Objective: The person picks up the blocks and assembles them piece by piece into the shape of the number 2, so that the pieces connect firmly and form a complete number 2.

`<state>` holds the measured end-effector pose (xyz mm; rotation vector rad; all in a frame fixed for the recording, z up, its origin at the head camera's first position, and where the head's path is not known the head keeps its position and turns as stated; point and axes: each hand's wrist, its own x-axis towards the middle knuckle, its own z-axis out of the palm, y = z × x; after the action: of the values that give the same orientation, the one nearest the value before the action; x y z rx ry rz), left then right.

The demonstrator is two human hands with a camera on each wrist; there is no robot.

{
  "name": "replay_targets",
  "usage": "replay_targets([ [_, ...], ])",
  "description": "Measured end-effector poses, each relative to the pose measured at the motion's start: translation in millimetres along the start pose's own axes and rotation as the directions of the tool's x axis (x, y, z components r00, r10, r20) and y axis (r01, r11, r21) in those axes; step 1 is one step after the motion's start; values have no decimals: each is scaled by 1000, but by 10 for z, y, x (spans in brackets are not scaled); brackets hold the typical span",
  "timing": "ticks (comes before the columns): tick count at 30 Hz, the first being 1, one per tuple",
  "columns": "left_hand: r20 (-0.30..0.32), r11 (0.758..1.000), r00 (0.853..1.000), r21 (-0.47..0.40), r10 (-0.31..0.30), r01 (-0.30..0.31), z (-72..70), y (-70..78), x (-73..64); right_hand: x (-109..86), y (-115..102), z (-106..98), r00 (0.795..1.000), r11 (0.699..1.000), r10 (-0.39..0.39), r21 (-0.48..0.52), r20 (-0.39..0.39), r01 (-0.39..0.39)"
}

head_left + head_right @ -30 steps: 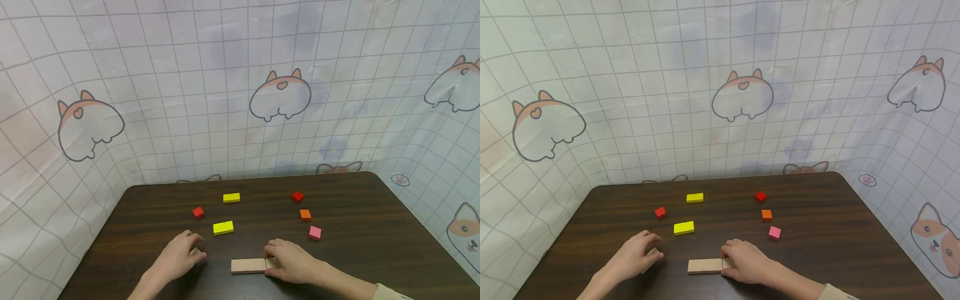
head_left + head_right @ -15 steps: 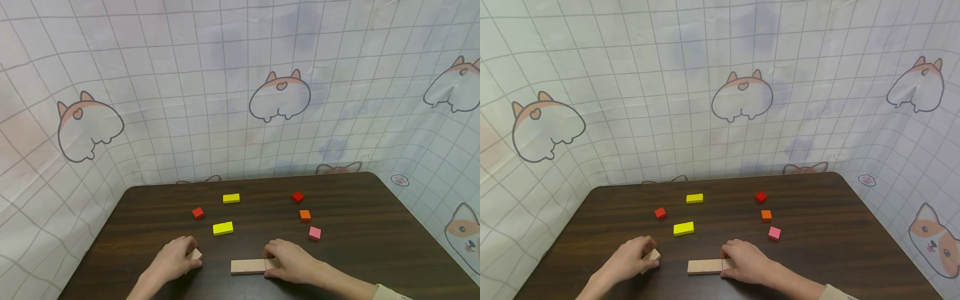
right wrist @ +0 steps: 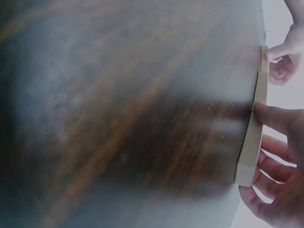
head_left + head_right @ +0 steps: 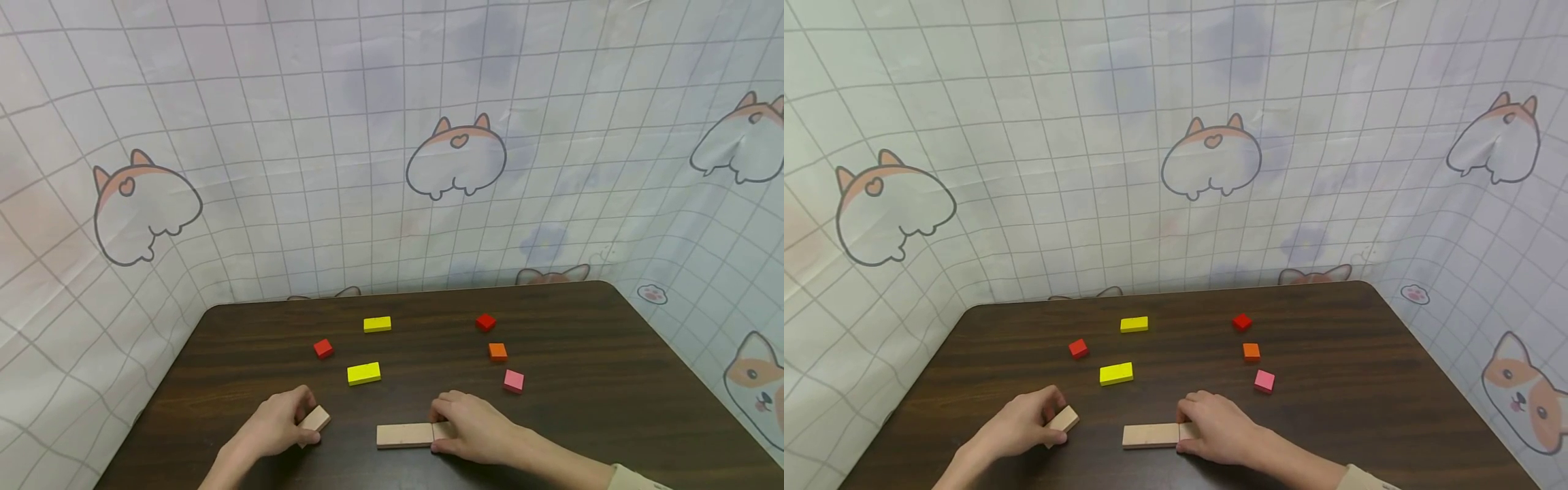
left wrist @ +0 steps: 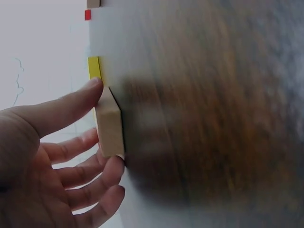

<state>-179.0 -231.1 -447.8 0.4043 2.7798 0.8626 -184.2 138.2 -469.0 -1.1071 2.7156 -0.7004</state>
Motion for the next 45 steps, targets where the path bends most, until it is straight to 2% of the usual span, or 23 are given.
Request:
replay_targets([
  [11,40,997,999,-75,-17,20,-3,-53,14,-7,2,-6,1000,1000,-9,0,-2,9],
  [20,18,996,999,-78,-49,51,16,-41,44,-10,8,-2,1000,1000,-17,0,-8,17],
  [33,-57,997,997,-67,-46,43,39,140,129,-11,10,-6,1000,1000,-16,6,-4,16],
  [45,-91,995,995,-91,29,-37,125,344,251,-14,9,-7,1000,1000,-18,3,-6,18],
])
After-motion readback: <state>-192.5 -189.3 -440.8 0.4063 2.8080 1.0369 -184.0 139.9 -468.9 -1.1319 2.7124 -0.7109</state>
